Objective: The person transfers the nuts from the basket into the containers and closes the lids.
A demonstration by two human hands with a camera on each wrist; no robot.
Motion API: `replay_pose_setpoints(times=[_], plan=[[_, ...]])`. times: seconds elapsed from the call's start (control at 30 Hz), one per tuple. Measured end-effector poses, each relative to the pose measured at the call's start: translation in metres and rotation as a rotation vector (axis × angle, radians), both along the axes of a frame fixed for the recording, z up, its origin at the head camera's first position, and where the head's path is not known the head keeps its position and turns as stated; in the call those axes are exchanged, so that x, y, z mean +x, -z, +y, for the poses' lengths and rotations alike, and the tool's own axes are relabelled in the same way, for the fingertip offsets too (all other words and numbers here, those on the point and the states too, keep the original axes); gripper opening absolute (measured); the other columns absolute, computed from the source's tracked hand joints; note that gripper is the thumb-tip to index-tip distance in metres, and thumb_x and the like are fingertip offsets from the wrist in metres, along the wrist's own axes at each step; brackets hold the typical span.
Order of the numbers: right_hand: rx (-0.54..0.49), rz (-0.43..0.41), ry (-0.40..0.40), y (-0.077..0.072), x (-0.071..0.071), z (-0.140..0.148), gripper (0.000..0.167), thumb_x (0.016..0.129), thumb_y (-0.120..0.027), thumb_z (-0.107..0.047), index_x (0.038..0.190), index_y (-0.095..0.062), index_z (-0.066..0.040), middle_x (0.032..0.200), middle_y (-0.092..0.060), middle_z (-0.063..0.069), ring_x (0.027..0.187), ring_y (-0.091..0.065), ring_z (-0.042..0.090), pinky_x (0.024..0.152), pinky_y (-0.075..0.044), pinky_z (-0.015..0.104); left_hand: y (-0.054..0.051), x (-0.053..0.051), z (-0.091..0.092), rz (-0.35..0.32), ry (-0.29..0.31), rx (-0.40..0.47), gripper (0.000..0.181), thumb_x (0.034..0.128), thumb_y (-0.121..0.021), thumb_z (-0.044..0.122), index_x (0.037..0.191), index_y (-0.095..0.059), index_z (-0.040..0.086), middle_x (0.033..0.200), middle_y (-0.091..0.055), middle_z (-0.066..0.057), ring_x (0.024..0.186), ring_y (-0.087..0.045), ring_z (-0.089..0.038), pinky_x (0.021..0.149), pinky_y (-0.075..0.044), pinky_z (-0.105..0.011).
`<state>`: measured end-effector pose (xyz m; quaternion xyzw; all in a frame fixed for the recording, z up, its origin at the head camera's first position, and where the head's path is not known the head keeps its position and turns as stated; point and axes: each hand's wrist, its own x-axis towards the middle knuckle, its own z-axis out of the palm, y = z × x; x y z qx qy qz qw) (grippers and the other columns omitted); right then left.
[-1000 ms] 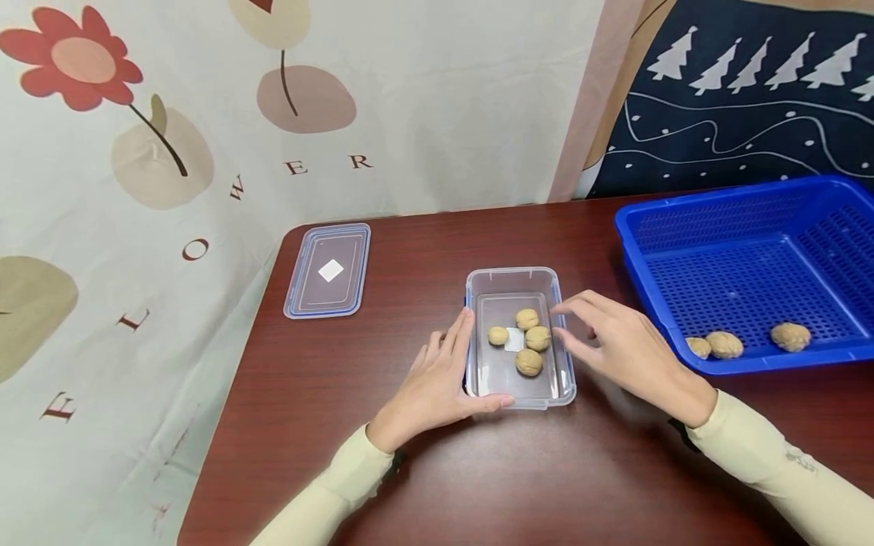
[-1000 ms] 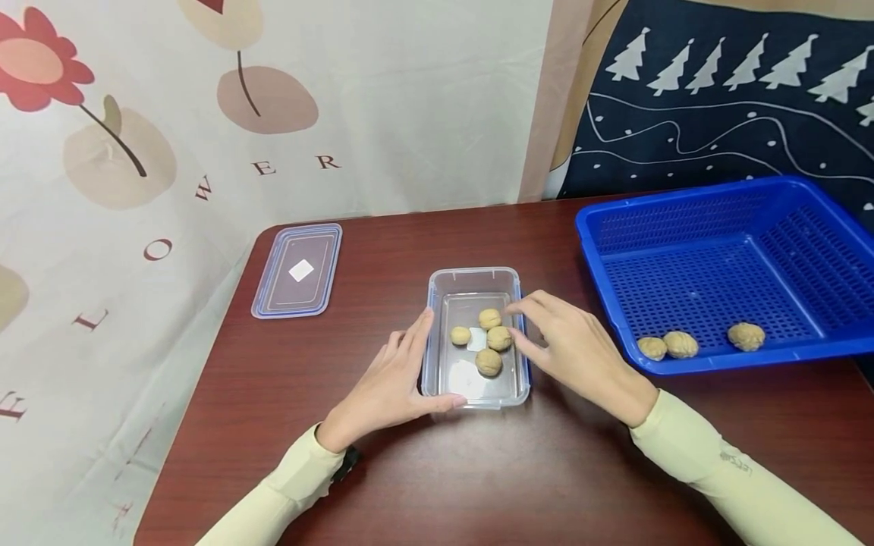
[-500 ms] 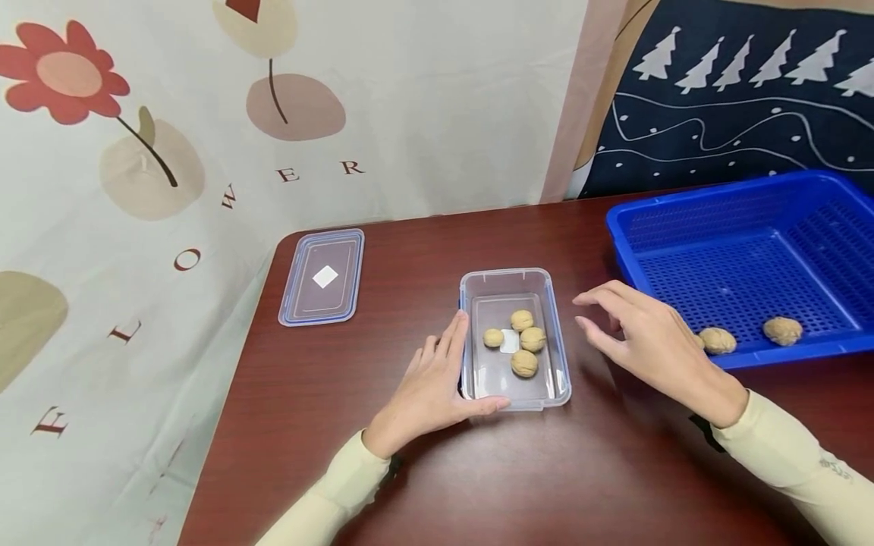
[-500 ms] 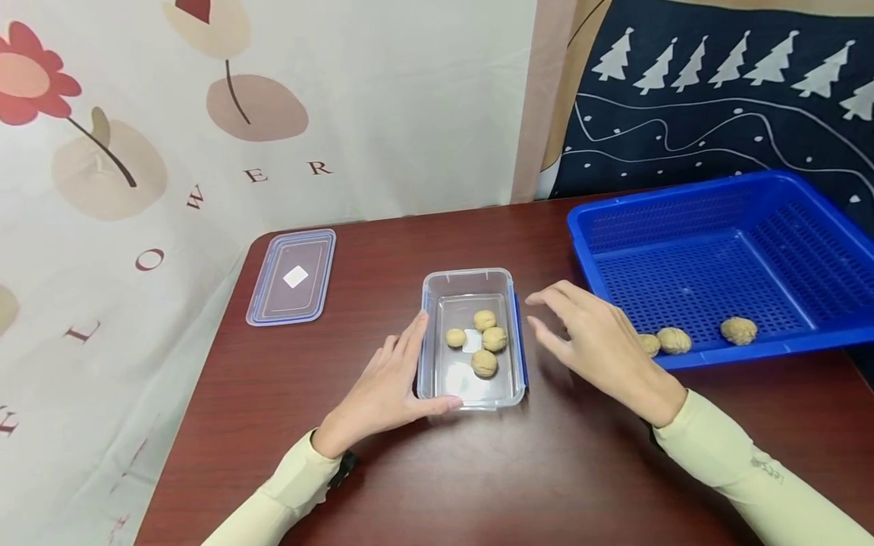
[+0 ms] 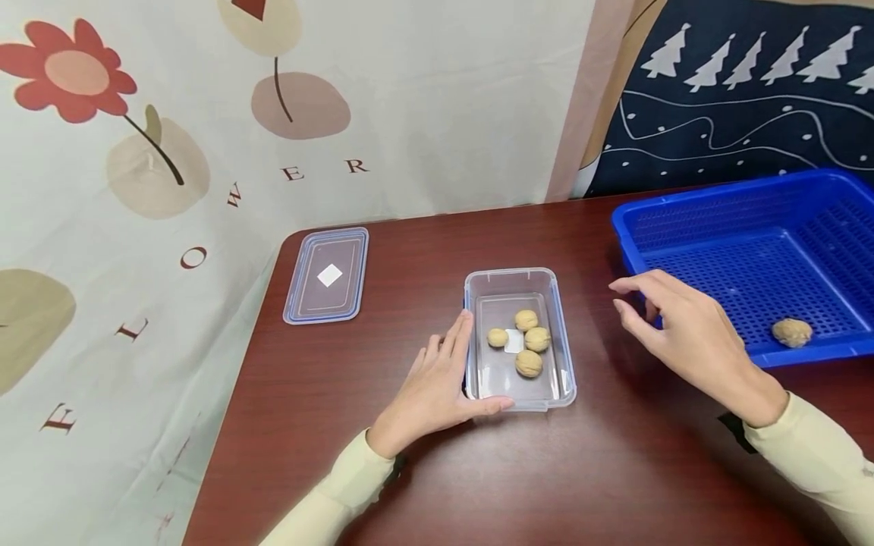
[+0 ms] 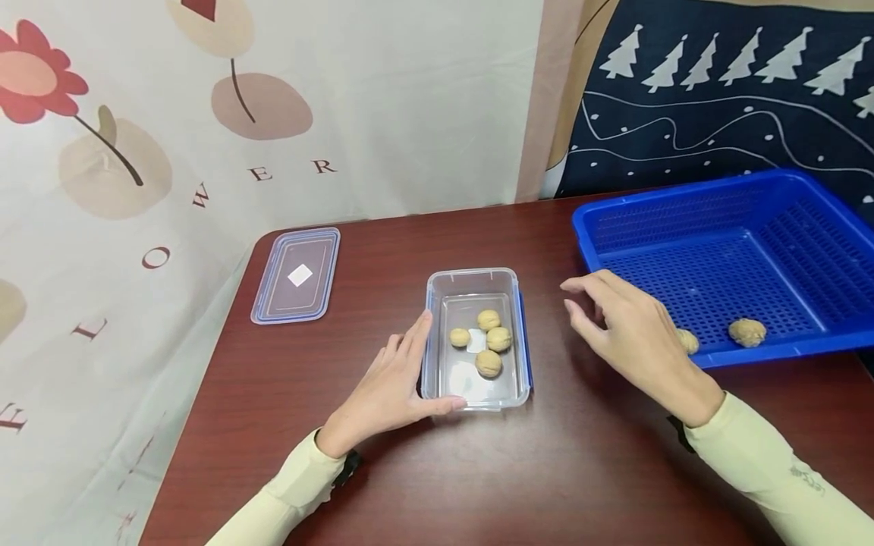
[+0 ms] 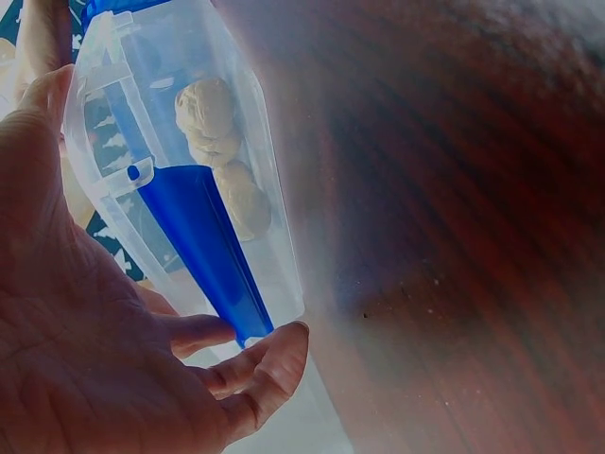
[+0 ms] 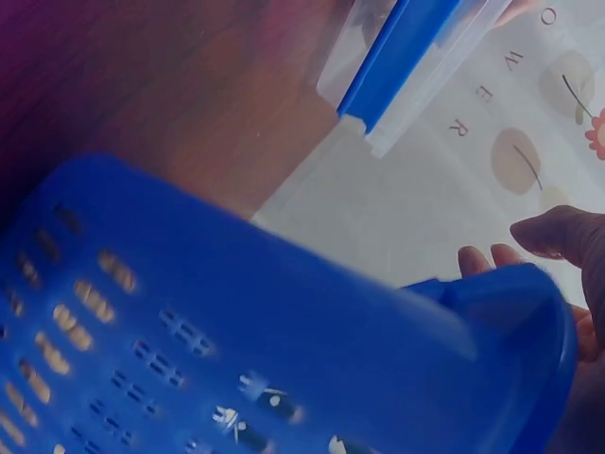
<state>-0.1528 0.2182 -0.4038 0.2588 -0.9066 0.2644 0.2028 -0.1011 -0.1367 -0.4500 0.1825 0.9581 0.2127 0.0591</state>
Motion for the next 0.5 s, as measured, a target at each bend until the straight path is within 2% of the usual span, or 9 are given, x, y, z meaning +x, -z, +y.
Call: replay_pose_setpoints(times=[0.17,0.33,0.5], plan=[[0.018,-0.01,0.023,-0.001,-0.001,0.011,0.045,0.086,-0.089,0.0,0.129,-0.076,-0.006,0.104,-0.071,0.009,0.075,-0.049,0.015,0.051,-0.035,0.023,0.0,0.0,0.0,-0.005,0.005,-0.005,0.135,0.0844,-0.076,0.08,0.176,-0.009,0.006,0.181,-0.017,-0.008,0.132,-0.048,-0.036,0.107,-0.044,-0.052],[0.03,-0.017,0.049,-0.003,-0.005,0.023,0.04,0.089,-0.087,-0.001,0.127,-0.077,-0.006,0.096,-0.067,0.004,0.072,-0.047,0.013,0.051,-0.031,0.02,-0.002,0.001,-0.001,-0.007,0.003,0.004,0.136,0.084,-0.076,0.08,0.176,-0.009,0.006,0.181,-0.018,-0.009,0.132,-0.047,-0.035,0.108,-0.043,-0.052],[0.05,-0.048,0.07,-0.001,-0.007,0.033,0.036,0.092,-0.085,-0.004,0.127,-0.076,-0.007,0.091,-0.063,0.004,0.07,-0.046,0.014,0.05,-0.033,0.025,-0.001,0.0,0.001,-0.009,-0.001,0.008,0.136,0.0831,-0.078,0.08,0.176,-0.01,0.007,0.181,-0.018,-0.008,0.132,-0.047,-0.034,0.108,-0.043,-0.051]])
